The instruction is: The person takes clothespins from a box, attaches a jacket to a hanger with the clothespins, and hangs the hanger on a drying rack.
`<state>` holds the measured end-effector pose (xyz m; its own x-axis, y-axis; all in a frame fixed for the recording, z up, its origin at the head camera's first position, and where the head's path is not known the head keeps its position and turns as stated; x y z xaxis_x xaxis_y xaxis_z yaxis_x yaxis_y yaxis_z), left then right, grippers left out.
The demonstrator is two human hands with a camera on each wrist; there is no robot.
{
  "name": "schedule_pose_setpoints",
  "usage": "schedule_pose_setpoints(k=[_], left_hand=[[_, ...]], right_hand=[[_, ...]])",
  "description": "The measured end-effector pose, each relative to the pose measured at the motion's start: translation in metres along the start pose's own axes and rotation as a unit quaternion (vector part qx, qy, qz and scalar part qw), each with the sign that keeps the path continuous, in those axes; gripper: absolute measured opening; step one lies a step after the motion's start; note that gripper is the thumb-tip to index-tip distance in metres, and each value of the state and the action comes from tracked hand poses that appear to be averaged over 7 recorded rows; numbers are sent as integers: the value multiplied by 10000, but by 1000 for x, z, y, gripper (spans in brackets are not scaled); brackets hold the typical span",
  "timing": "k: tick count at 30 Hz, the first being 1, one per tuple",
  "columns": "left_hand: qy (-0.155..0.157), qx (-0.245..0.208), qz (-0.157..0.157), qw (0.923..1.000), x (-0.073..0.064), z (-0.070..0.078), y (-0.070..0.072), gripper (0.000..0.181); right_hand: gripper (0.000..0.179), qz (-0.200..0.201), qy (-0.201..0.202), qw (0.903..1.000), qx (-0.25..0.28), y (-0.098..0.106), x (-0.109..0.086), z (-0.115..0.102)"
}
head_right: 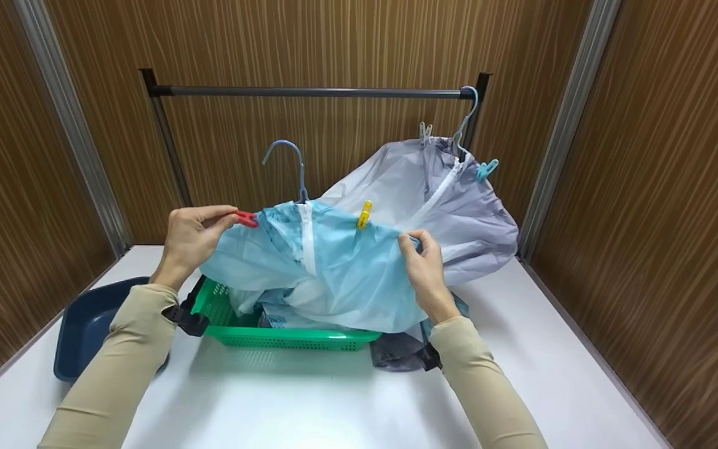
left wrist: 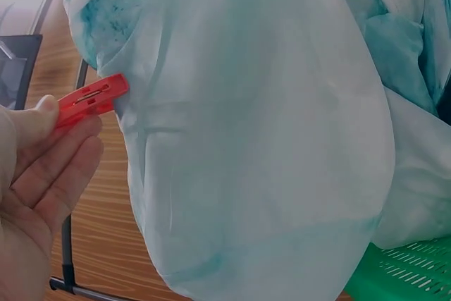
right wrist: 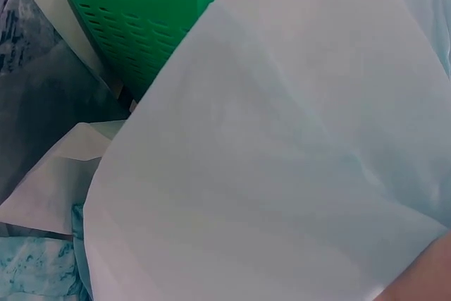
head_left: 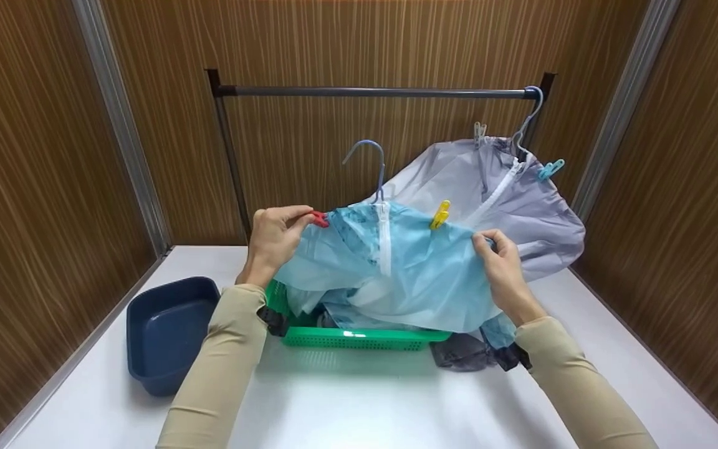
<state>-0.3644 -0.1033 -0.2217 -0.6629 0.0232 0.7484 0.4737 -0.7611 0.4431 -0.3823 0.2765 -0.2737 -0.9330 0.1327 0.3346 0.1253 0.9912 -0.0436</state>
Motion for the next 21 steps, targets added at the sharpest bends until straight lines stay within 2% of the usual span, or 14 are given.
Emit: schedule_pose_setpoints(k=[7, 12, 17, 21], left_hand=[[23, 11, -333, 9994, 3, 1, -3, 13], [48, 183, -674, 9975, 3, 3, -7, 15], [70, 279, -1047, 9941, 2, 3, -11, 31], [80, 159, -1058, 9942, -1, 1, -12, 46]], right_hand=[[13, -61, -68, 9999, 134, -1, 0, -1], [14, -134, -105, 9996, 227, -1, -1, -2], [14, -158, -173, 9993, 281, -1, -1, -2], [15, -181, -202, 9994, 231, -1, 0, -1]])
Point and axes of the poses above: each hand's wrist, its own x-axis towards the middle knuckle, its own y-axis out of the back of the hand, z = x × y, the point moved 5 cm from there along x, towards the middle knuckle, and after that the axes turned 8 degrees about x, right-handed, at the moved point
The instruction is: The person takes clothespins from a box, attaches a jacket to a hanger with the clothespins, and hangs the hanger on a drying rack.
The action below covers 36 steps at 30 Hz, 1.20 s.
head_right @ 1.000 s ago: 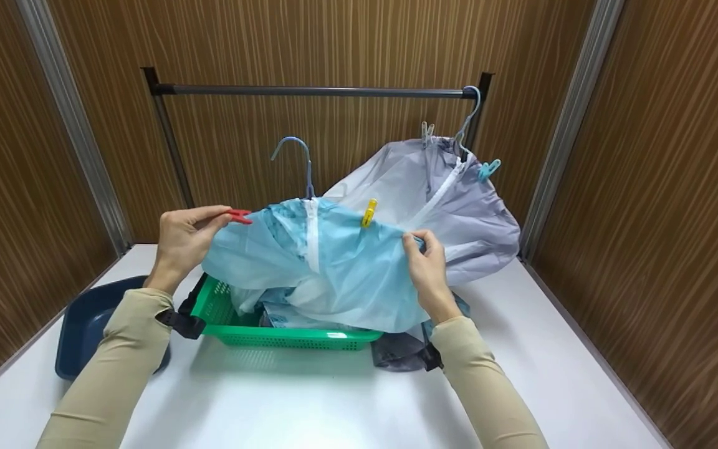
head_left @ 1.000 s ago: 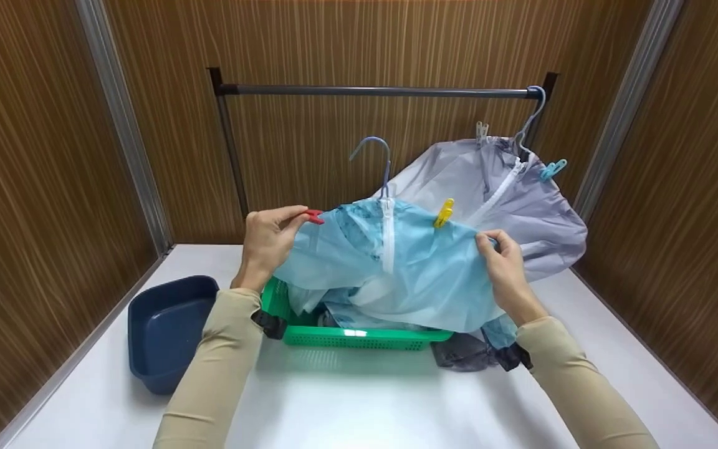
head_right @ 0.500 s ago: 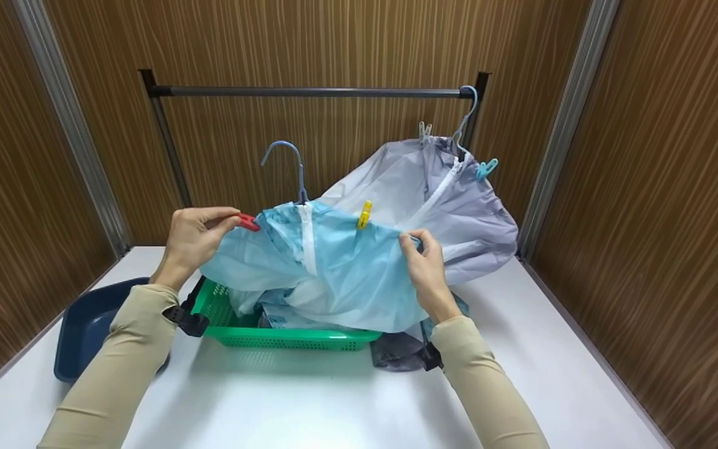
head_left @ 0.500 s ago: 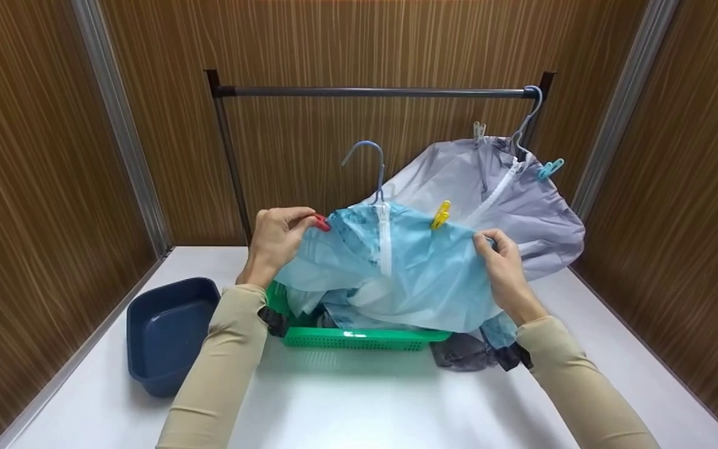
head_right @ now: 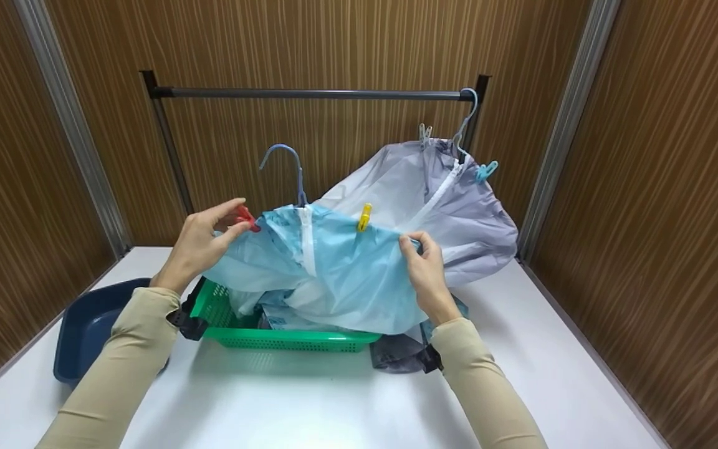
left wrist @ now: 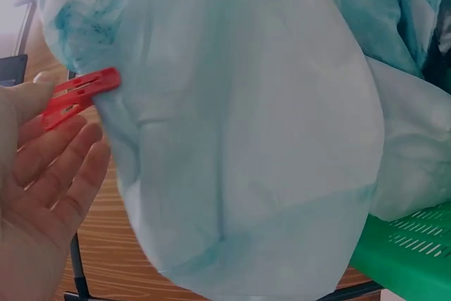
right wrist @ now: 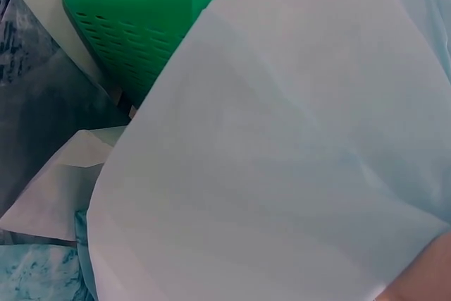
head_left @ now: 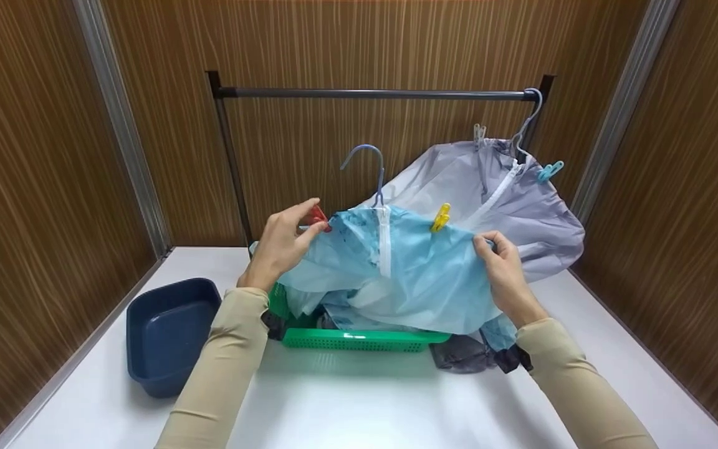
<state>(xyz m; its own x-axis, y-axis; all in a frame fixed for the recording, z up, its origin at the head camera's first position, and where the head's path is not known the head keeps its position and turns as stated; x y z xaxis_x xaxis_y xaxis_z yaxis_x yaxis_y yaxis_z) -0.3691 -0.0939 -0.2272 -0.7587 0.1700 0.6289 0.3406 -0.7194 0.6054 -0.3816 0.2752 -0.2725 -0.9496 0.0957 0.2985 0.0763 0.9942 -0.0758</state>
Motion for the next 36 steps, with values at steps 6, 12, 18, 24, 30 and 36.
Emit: schedule_pose_setpoints(k=[6, 12, 18, 24, 30, 36], left_hand=[[-71, 52, 472, 9988, -10, -7, 4, 54], [-228, 201, 686, 9972, -23, -17, 5, 51], [-301, 359, 505, 9976, -40, -30, 3, 47], [-61, 585, -198, 9981, -56, -43, -5, 42], [49, 623, -582, 9963, -74, -53, -11, 42], [221, 804, -1172, 9896, -93, -60, -19, 42]], right_hand=[[13, 138, 25, 9999, -54, 2, 0, -1], [14, 435, 8, 9990, -44, 9, 1, -1], [14, 661, -125, 9975, -222, 12, 3, 0], [17, 888, -181, 9953, -330, 15, 4, 0], [20, 1014, -209, 9939, -380, 18, 3, -1], [21, 1142, -245, 9922, -430, 24, 3, -2]])
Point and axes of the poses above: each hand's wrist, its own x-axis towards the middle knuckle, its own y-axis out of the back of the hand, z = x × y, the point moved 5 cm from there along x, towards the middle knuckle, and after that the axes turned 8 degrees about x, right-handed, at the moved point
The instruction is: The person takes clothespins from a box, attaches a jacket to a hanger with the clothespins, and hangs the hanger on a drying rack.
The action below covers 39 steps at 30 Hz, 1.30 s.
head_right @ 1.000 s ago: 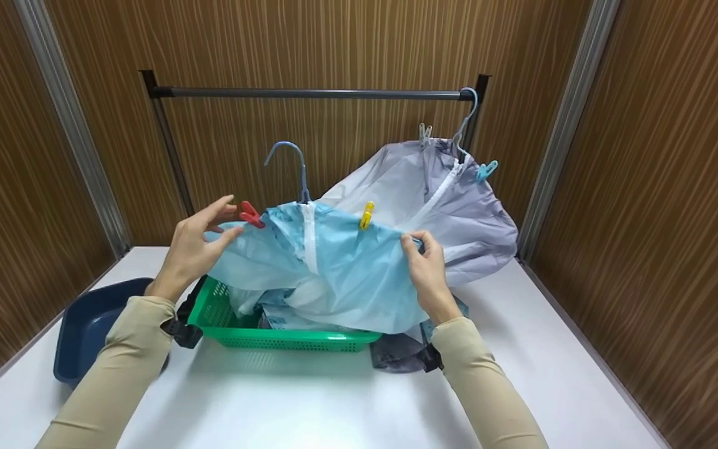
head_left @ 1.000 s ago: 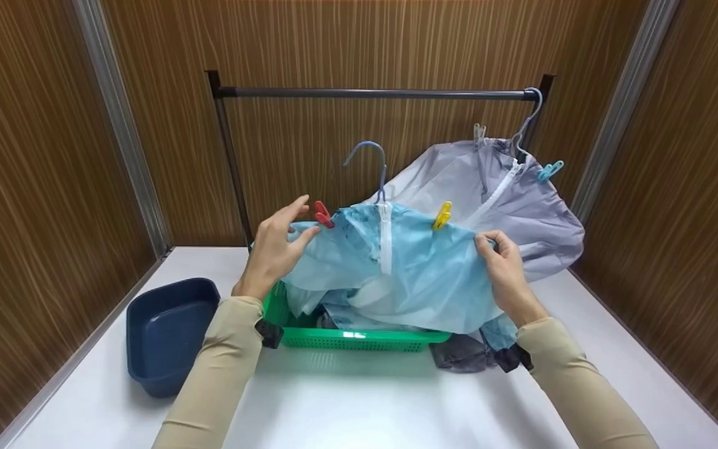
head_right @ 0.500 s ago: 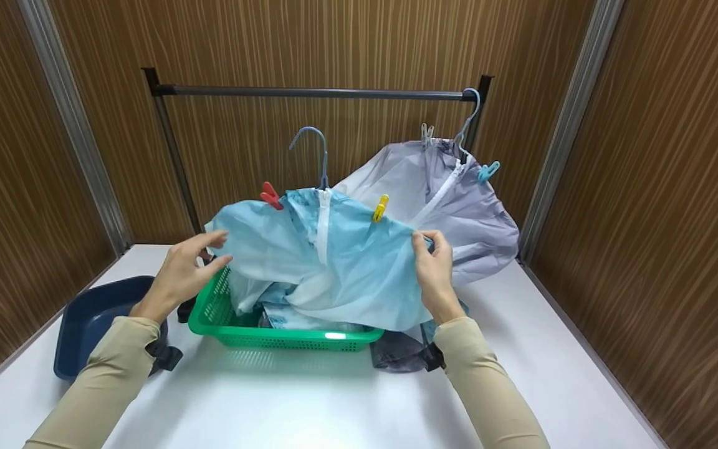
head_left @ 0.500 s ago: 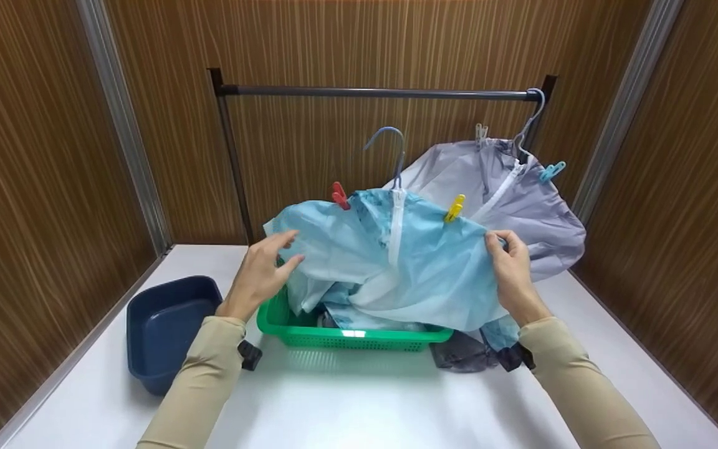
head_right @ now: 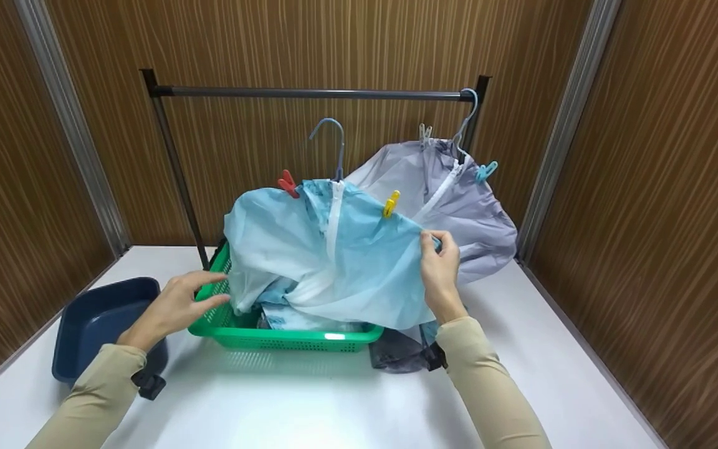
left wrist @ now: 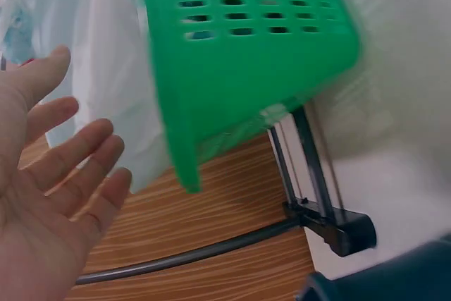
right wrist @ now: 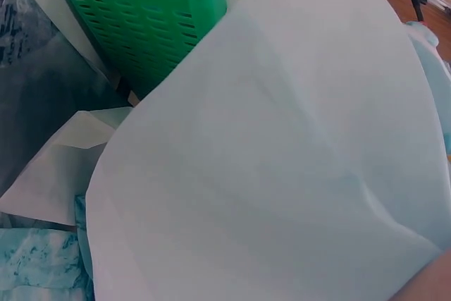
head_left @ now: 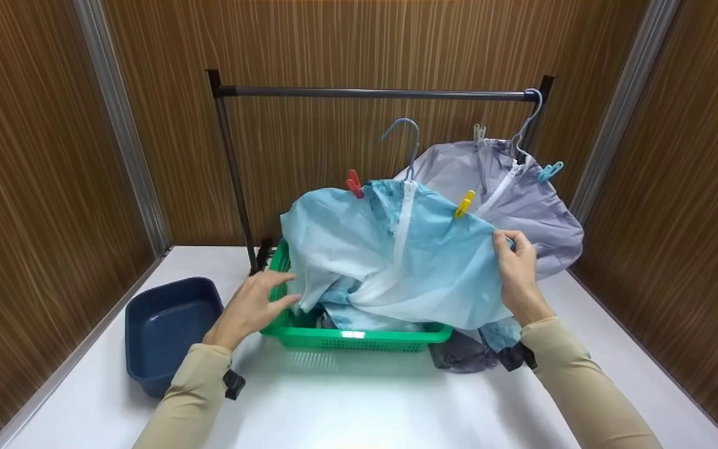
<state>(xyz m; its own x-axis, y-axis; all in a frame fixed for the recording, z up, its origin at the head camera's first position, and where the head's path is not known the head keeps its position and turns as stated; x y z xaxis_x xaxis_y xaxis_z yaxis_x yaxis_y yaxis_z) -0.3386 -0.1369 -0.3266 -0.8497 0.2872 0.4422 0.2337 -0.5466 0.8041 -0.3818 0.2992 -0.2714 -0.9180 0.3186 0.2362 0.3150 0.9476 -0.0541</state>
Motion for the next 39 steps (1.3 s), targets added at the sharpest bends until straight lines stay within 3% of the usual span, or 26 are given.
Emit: schedule_pose_setpoints(k=[5, 9, 16, 25, 32, 39], left_hand=[[395, 127, -636, 9971, -15, -10, -11, 46], [629, 114, -871, 9941, -24, -17, -14, 45], [618, 17, -924, 9938, -30, -19, -14, 38], [626, 76, -1149, 9914, -25, -17, -17, 37], [596, 92, -1115, 9919, -23, -16, -17, 37], [564, 84, -1103, 9923, -19, -14, -16, 36]], right_hand=[[18, 252, 68, 9996, 97, 4, 1, -1], [15, 493, 88, 9986, 176, 6, 2, -2], [12, 935, 70, 9945, 458, 11, 5, -5], [10, 1589, 115, 9834, 868, 28, 15, -9], [15, 2044, -106, 9737, 998, 43, 26, -16], [18, 2206, -412, 9679, 1131, 52, 37, -23]])
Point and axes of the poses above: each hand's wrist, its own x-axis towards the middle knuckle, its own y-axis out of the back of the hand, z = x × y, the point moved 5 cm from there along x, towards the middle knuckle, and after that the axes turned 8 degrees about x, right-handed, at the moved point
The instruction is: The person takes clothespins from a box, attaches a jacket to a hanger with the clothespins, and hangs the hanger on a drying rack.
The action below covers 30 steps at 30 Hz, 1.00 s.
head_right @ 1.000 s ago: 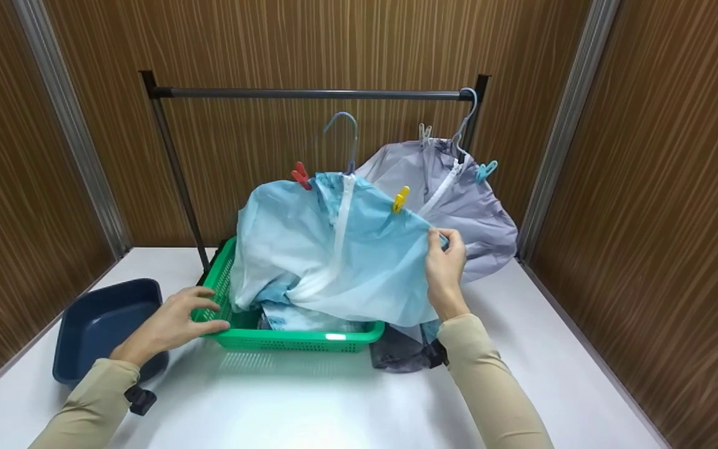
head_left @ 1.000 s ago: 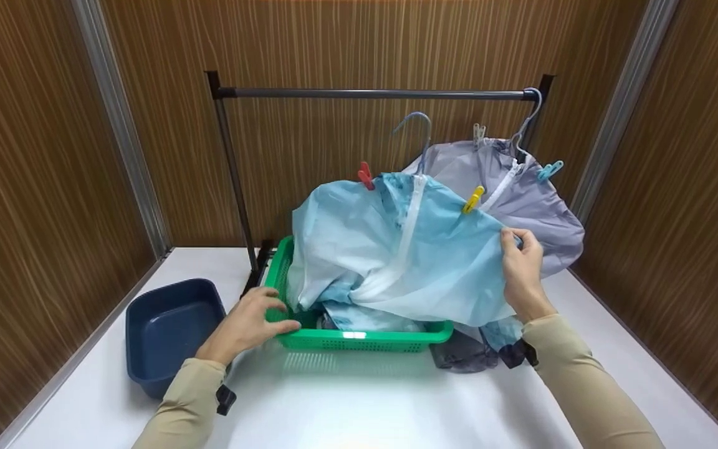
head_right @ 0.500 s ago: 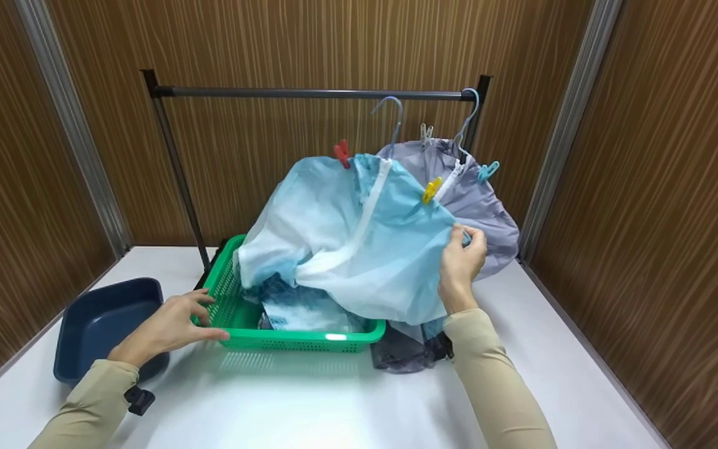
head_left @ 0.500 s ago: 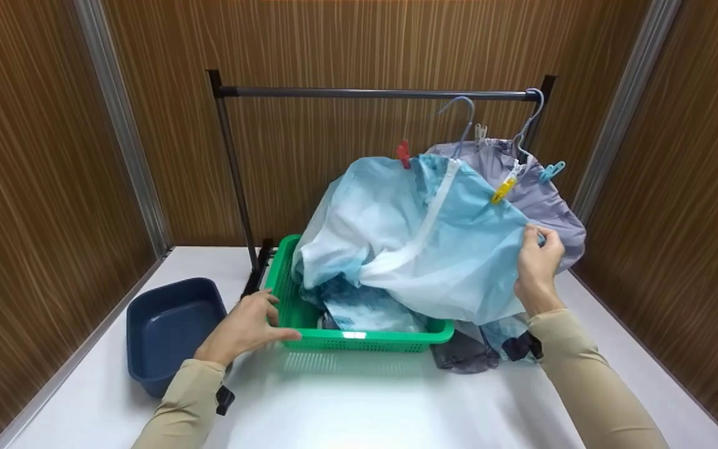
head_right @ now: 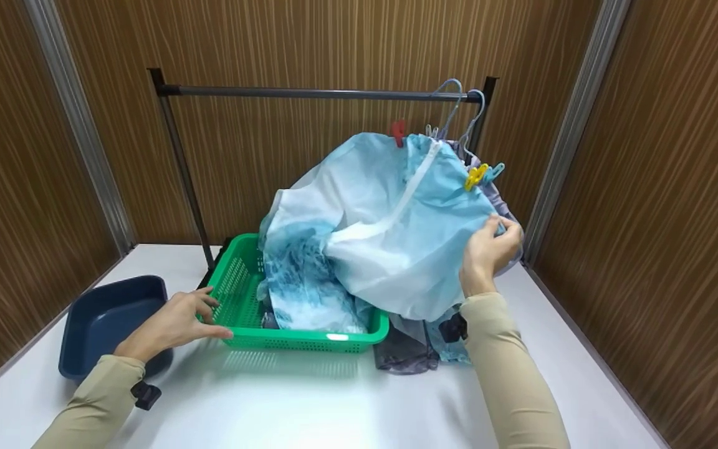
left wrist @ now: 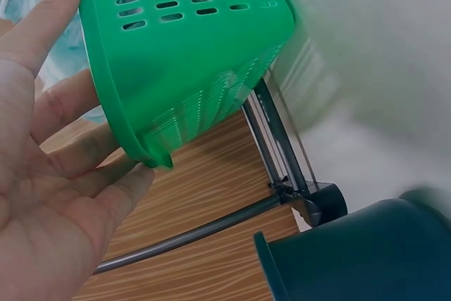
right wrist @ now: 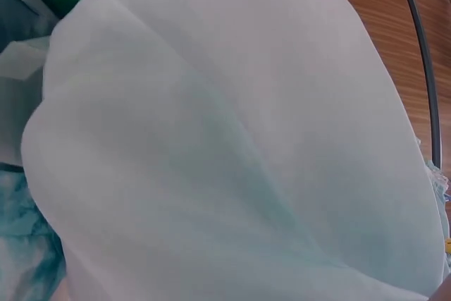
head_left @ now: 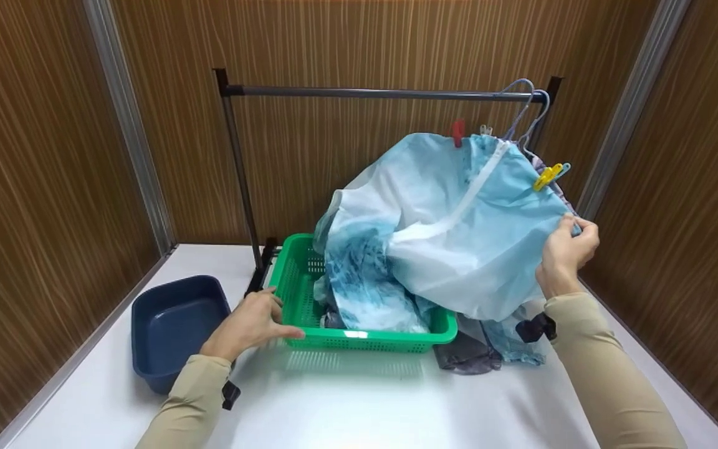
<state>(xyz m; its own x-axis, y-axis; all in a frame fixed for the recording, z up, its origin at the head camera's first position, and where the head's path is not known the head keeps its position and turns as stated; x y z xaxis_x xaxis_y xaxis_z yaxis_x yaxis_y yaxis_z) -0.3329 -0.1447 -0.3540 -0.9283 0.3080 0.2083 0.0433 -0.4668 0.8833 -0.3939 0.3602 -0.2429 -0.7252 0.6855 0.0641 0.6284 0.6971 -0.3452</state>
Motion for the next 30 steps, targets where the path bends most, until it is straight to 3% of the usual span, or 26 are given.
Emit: schedule_pose_setpoints(k=[6, 11, 17, 21, 24, 27, 30], left_hand=[[125, -5, -105, 9999, 3, 2, -4, 35], [10, 38, -156, 9999, 6, 5, -3, 41], [229, 28, -265, 9994, 6, 3, -5, 39], [360, 1, -338, 9988, 7, 4, -6, 39], [393, -35, -410, 9984, 7, 6, -7, 39], [399, -60, -425, 9983, 6, 7, -6, 40], [392, -50, -401, 9984, 5, 7, -5, 43]], right_hand=[[19, 199, -104, 9996, -153, 3, 14, -4], [15, 481, -132, 9985, -212, 2, 25, -7], [19, 625, -268, 9961, -561, -3, 34, -5], [16, 704, -181, 9957, -571, 2, 39, 1], [13, 758, 135, 9945, -712, 10, 43, 3], [22, 641, 614, 9865, -1379, 15, 46, 1], [39, 321, 1093, 9629, -2447, 17, 48, -1]])
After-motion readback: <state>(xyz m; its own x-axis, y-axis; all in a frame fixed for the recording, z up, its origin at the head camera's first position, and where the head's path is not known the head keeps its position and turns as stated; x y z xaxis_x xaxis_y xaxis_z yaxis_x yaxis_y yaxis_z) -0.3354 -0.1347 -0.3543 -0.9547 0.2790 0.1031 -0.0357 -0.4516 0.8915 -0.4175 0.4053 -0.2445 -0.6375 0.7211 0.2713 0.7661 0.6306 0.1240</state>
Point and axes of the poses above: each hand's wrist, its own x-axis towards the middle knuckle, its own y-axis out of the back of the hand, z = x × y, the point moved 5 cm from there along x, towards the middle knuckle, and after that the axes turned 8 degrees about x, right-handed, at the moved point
